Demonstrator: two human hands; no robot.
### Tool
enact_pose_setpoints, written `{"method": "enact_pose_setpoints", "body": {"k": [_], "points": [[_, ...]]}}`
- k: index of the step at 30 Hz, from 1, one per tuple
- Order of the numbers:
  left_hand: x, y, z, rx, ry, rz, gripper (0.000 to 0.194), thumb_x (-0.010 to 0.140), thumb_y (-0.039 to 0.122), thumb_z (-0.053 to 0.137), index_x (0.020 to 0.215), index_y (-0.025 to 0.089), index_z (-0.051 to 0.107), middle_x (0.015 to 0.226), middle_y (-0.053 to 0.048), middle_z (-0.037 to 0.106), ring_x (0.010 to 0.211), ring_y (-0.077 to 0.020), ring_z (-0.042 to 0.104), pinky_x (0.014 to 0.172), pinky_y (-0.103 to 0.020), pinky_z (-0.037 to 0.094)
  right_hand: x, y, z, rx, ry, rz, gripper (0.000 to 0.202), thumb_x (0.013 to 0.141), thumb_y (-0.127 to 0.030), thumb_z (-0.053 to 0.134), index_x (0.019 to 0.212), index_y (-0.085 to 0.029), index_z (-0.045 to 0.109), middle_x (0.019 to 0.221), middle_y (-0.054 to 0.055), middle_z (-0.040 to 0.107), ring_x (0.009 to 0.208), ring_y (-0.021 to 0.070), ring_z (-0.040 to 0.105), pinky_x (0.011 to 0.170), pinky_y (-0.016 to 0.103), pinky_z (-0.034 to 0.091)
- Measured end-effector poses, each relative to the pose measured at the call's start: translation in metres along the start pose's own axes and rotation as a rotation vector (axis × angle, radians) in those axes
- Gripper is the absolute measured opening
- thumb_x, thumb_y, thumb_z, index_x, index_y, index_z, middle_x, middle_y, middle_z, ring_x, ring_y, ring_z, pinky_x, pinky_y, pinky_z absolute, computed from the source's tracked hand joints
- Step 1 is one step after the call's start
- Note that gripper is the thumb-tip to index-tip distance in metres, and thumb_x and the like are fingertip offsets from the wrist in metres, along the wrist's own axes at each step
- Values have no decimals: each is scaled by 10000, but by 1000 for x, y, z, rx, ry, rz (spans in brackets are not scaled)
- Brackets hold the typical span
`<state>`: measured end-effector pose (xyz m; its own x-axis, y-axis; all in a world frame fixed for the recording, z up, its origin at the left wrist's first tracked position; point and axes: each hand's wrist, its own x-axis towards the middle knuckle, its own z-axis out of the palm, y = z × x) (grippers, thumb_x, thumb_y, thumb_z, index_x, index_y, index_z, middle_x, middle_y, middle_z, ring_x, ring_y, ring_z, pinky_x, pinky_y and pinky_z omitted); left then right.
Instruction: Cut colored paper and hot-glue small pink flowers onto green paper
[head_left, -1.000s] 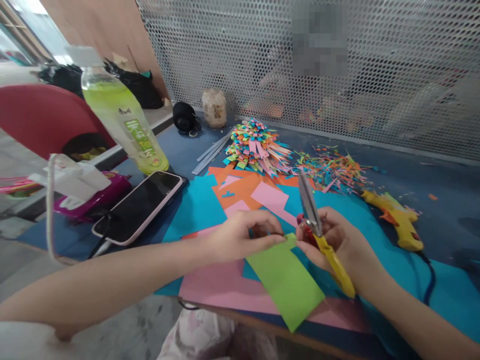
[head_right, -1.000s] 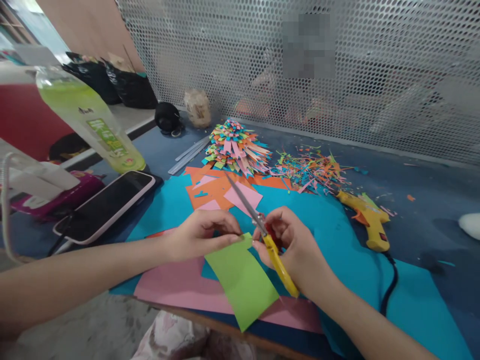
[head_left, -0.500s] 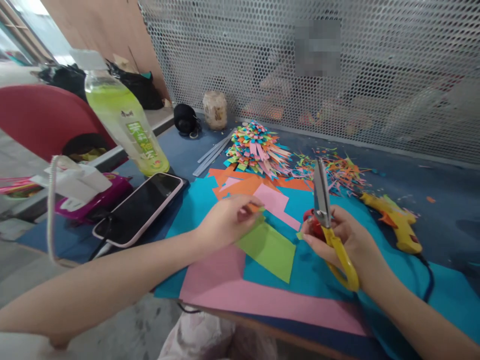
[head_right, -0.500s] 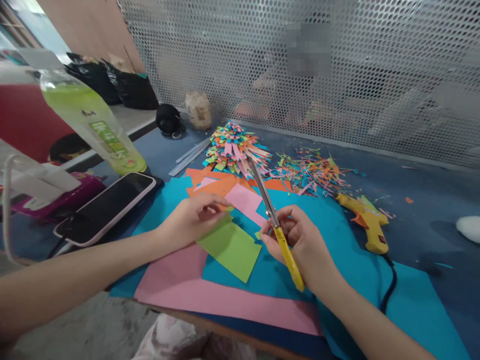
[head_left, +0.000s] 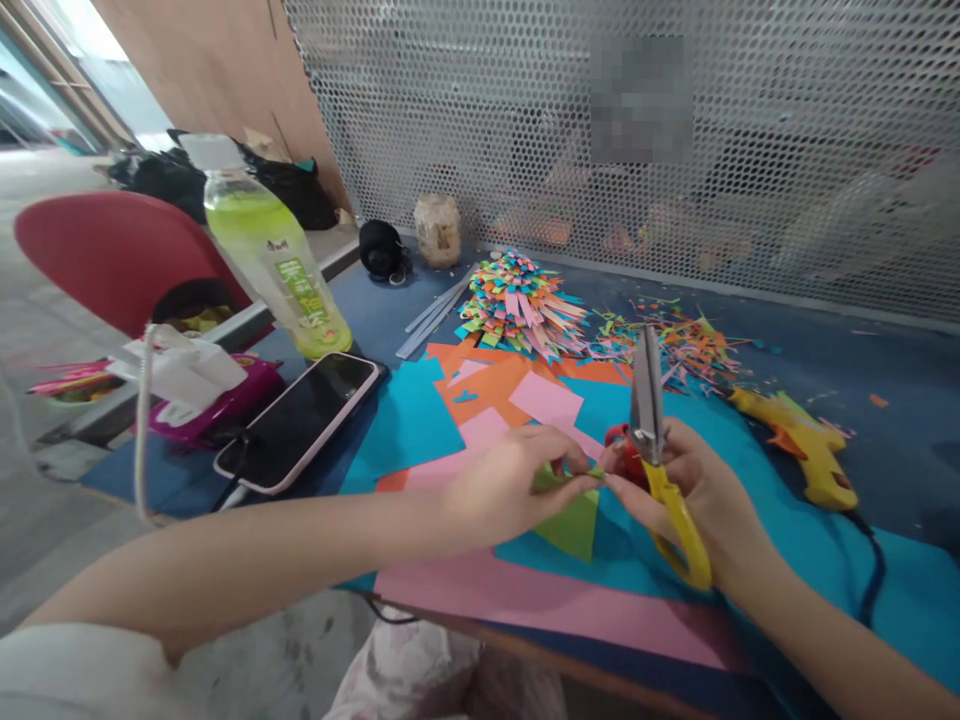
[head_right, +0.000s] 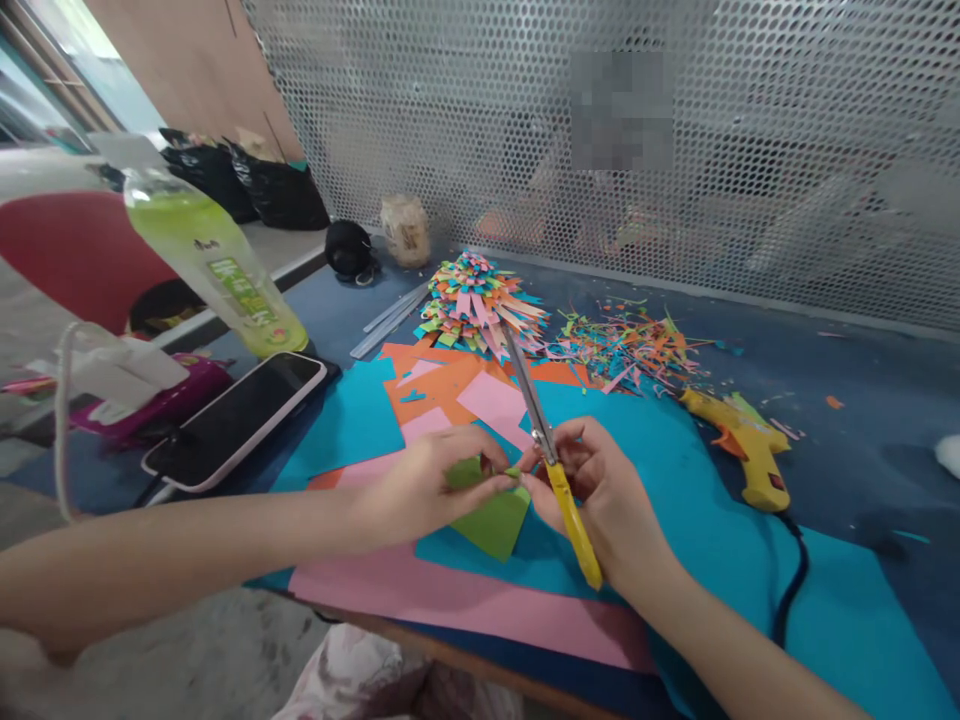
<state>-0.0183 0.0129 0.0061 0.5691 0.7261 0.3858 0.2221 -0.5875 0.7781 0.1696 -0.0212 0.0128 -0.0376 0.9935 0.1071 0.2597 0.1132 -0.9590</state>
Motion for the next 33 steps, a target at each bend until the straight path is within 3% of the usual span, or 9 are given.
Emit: {"method": "enact_pose_setpoints", "body": {"k": [7, 13, 24, 27, 33], "points": [[-1, -3, -3, -65, 23, 41, 93, 886, 203, 572, 821, 156, 621, 810, -61, 700, 739, -138, 632, 657, -240, 491, -1, 0, -3, 56, -4, 17, 376, 639, -296, 830, 847, -280, 518, 770, -27, 695, 698, 161, 685, 646, 276, 566], [-2, -2, -3, -98, 8, -2, 36, 851, 183, 614, 833, 162, 636, 814, -56, 706, 761, -142, 640, 676, -245, 500, -1, -9, 3, -39, 32, 58, 396, 575, -358, 832, 764, -274, 494, 669, -27, 641, 588, 160, 631, 513, 257, 511], [-4, -5, -5, -132, 35, -46, 47, 856, 188, 623, 830, 159, 651, 802, -46, 713, 722, -119, 636, 625, -215, 481, -2, -20, 8, -13, 61, 120, 399, 530, -337, 842, 739, -257, 511, 680, -5, 669, 551, 141, 605, 492, 235, 490], [-3, -7, -6, -82, 75, 25, 40, 839, 133, 626, 835, 161, 654, 791, -43, 721, 708, -114, 648, 603, -203, 488, -3, -13, 4, -3, 37, 54, 388, 577, -337, 836, 777, -258, 512, 687, -11, 677, 577, 152, 636, 541, 253, 528], [0, -10, -8, 257, 166, 433, 57, 839, 150, 626, 790, 176, 642, 803, -49, 747, 734, -151, 678, 662, -266, 536, -4, -10, 1, -26, 9, 29, 347, 627, -266, 813, 795, -282, 510, 700, -33, 671, 602, 149, 654, 561, 247, 540]]}}
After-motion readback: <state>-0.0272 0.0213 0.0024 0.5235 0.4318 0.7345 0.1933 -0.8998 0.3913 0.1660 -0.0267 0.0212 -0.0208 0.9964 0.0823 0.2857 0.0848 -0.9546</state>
